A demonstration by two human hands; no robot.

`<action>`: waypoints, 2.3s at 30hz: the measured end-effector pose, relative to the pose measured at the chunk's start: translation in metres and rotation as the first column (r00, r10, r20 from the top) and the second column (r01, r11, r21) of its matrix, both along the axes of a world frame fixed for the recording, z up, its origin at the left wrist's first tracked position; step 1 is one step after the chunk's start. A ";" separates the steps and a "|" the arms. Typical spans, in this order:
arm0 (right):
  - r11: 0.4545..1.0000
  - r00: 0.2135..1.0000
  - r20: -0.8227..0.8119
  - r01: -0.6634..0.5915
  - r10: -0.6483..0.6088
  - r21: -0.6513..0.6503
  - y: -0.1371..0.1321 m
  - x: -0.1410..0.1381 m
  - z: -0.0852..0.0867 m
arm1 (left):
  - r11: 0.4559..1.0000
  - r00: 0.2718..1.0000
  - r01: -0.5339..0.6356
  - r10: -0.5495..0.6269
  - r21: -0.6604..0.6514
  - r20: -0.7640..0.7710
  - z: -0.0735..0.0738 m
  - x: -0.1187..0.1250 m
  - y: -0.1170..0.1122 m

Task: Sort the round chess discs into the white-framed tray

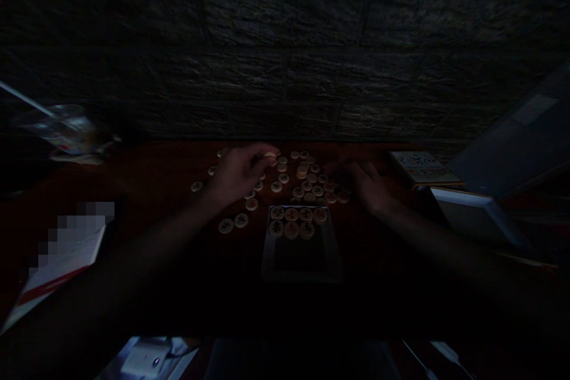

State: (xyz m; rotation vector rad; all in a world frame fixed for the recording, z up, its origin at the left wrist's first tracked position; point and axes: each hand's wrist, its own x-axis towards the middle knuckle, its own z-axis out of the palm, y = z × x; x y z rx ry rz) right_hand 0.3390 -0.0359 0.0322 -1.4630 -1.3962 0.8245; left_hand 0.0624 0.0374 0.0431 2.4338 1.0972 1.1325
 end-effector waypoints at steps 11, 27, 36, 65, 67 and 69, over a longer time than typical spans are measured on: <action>0.999 0.999 0.024 0.029 -0.029 0.016 0.001 0.001 -0.001 | 0.999 0.998 0.031 -0.032 -0.020 -0.049 -0.008 -0.002 0.002; 1.000 1.000 -0.011 0.007 -0.007 -0.007 -0.001 0.001 -0.001 | 1.000 0.997 0.023 -0.023 -0.003 -0.077 -0.008 -0.005 0.006; 0.999 0.999 -0.030 0.030 -0.030 -0.023 -0.001 0.000 -0.002 | 1.000 0.990 -0.004 0.002 -0.014 -0.138 -0.004 -0.002 0.002; 0.999 0.999 -0.051 0.013 -0.015 -0.042 -0.001 -0.002 -0.001 | 1.000 0.989 0.003 -0.006 -0.016 -0.145 -0.005 -0.004 0.005; 0.999 0.998 -0.051 0.019 -0.021 -0.045 -0.001 -0.002 -0.001 | 1.000 0.989 0.002 -0.006 -0.026 -0.145 -0.005 -0.003 0.005; 0.999 0.998 -0.066 0.016 -0.019 -0.051 -0.001 -0.002 -0.002 | 1.000 0.988 -0.008 0.005 -0.018 -0.156 -0.005 -0.004 0.005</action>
